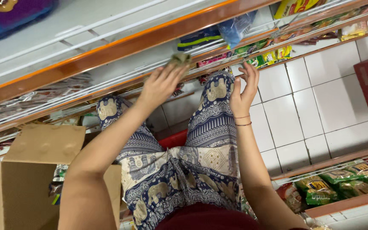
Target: The person takes items from a cardboard box, wipes them with a cloth, and scans a biscuit pack using a handheld scanner.
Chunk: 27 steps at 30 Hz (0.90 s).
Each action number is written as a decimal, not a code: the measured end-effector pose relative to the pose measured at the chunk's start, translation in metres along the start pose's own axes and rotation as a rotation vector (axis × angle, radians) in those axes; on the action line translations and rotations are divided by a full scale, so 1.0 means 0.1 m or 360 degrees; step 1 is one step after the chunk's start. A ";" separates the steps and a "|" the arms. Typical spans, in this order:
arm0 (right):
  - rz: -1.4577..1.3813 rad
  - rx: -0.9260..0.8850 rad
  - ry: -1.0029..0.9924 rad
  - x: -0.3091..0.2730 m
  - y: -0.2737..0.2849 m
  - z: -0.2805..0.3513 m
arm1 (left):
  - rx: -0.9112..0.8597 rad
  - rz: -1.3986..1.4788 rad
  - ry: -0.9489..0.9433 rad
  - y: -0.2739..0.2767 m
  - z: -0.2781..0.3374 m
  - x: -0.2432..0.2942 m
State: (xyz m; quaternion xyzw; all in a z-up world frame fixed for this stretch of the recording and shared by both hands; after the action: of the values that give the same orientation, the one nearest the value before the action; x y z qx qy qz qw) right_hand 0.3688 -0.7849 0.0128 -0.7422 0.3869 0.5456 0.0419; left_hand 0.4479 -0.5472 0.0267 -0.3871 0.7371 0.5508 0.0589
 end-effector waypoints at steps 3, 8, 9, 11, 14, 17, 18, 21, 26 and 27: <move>0.0028 0.0025 -0.0018 0.03 0.08 0.00 | -0.0015 0.0107 -0.0068 -0.16 -0.34 0.27; 0.0050 0.0070 -0.0051 0.06 0.19 -0.02 | -0.0040 0.0163 -0.0226 -0.31 -0.78 0.68; 0.0051 0.0081 -0.0059 0.07 0.21 -0.04 | 0.0002 0.0157 -0.0230 -0.30 -0.88 0.72; 0.0088 0.0117 -0.0059 0.09 0.25 -0.08 | 0.0017 0.0188 -0.0275 -0.31 -1.13 0.84; 0.0105 0.0126 -0.0070 0.10 0.29 -0.07 | 0.0195 0.0239 -0.0216 -0.20 -1.42 0.97; 0.0134 0.0119 -0.0095 0.11 0.32 -0.11 | 0.0320 0.0180 -0.0192 -0.12 -1.50 0.93; 0.0152 0.0109 -0.0111 0.12 0.33 -0.11 | 0.0332 0.0149 -0.0197 -0.10 -1.45 0.91; 0.0148 0.0115 -0.0094 0.15 0.38 -0.11 | 0.0126 0.0303 -0.0231 -0.12 -1.05 0.64; 0.0125 0.0091 -0.0099 0.21 0.39 -0.14 | 0.0132 0.0134 -0.0159 0.12 -0.40 0.17; 0.0123 0.0087 -0.0104 0.21 0.39 -0.14 | 0.0119 0.0148 -0.0164 0.11 -0.39 0.16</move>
State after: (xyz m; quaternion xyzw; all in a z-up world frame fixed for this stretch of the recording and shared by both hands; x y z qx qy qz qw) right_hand 0.3580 -0.8299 0.0143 -0.7070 0.4286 0.5600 0.0538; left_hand 0.4431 -0.5875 0.0423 -0.3212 0.7703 0.5442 0.0857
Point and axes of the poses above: each hand's wrist, its own z-axis away from the middle knuckle, its own y-axis out of the back of the hand, x = y × z, the point moved 9 cm from there along -z, towards the middle knuckle, and after that the axes turned 7 degrees about z, right-handed, at the moved point
